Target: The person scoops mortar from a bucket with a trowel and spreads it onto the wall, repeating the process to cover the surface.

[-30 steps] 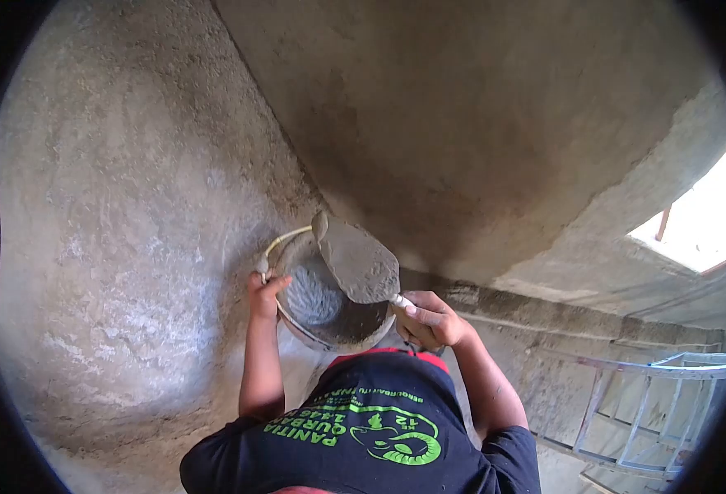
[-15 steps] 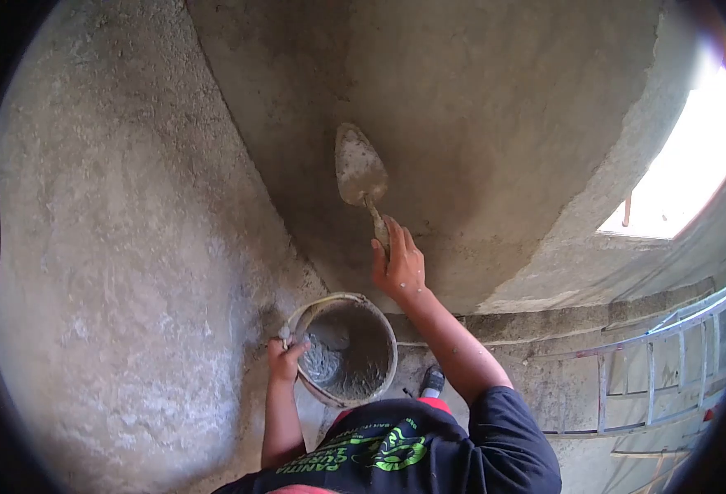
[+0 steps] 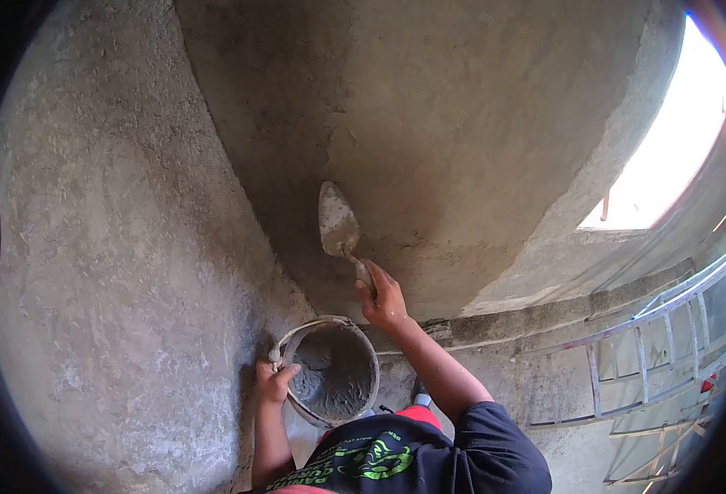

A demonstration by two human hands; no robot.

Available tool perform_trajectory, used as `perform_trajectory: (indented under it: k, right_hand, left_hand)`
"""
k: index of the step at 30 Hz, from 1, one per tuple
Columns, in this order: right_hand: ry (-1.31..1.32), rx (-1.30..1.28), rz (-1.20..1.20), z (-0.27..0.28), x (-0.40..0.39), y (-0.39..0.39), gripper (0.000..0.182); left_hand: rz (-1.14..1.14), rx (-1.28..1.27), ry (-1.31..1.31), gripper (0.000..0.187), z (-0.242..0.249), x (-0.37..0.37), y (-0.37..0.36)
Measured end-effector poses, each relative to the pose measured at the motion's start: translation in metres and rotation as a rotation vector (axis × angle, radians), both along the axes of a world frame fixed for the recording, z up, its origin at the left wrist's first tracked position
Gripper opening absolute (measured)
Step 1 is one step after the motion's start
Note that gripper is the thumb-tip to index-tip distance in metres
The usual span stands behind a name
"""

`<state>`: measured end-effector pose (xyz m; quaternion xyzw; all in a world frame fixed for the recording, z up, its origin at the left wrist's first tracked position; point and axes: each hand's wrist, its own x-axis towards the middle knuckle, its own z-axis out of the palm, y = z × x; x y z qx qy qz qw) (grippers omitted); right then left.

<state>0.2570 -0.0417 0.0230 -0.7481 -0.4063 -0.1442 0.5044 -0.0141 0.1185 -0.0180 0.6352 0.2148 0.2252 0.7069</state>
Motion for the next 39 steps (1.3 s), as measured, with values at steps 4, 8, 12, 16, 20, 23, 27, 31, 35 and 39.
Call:
perform_trajectory:
  k: [4, 8, 12, 16, 20, 23, 27, 31, 35, 39]
  right_hand:
    - [-0.033, 0.104, -0.099, 0.038, 0.011, -0.002, 0.041]
    - [-0.098, 0.084, -0.241, 0.076, 0.03, 0.011, 0.042]
    - [0.059, -0.133, -0.187, 0.06, 0.021, 0.011, 0.044]
    - [0.023, -0.135, -0.073, 0.043, 0.011, 0.014, 0.044]
    - [-0.158, 0.09, -0.129, 0.074, 0.017, 0.021, 0.043]
    - [-0.262, 0.116, -0.266, 0.116, 0.034, 0.031, 0.045]
    - [-0.175, -0.06, -0.383, 0.119, 0.042, 0.035, 0.051]
    - [-0.123, -0.151, -0.317, 0.062, 0.028, 0.021, 0.047]
    - [-0.086, -0.064, -0.153, 0.047, 0.017, 0.002, 0.043]
    - [-0.294, 0.065, -0.275, 0.089, 0.042, -0.002, 0.043]
  left_hand:
    - [-0.037, -0.052, -0.028, 0.029, 0.015, 0.006, -0.002]
    - [-0.084, -0.044, -0.085, 0.041, 0.013, 0.009, -0.005]
    - [-0.096, -0.117, -0.048, 0.042, 0.013, 0.009, -0.006]
    - [-0.078, -0.051, -0.074, 0.041, 0.019, 0.009, -0.007]
    - [-0.071, -0.038, -0.026, 0.04, 0.005, 0.005, -0.003]
    - [-0.071, -0.043, -0.028, 0.04, 0.01, 0.006, -0.005]
    - [-0.102, -0.019, 0.029, 0.041, 0.006, 0.004, -0.004]
    - [-0.074, -0.094, -0.054, 0.039, 0.019, 0.008, -0.01]
    - [-0.077, -0.063, -0.105, 0.044, 0.014, 0.007, -0.009]
    - [-0.089, -0.063, -0.007, 0.044, -0.004, 0.003, -0.005]
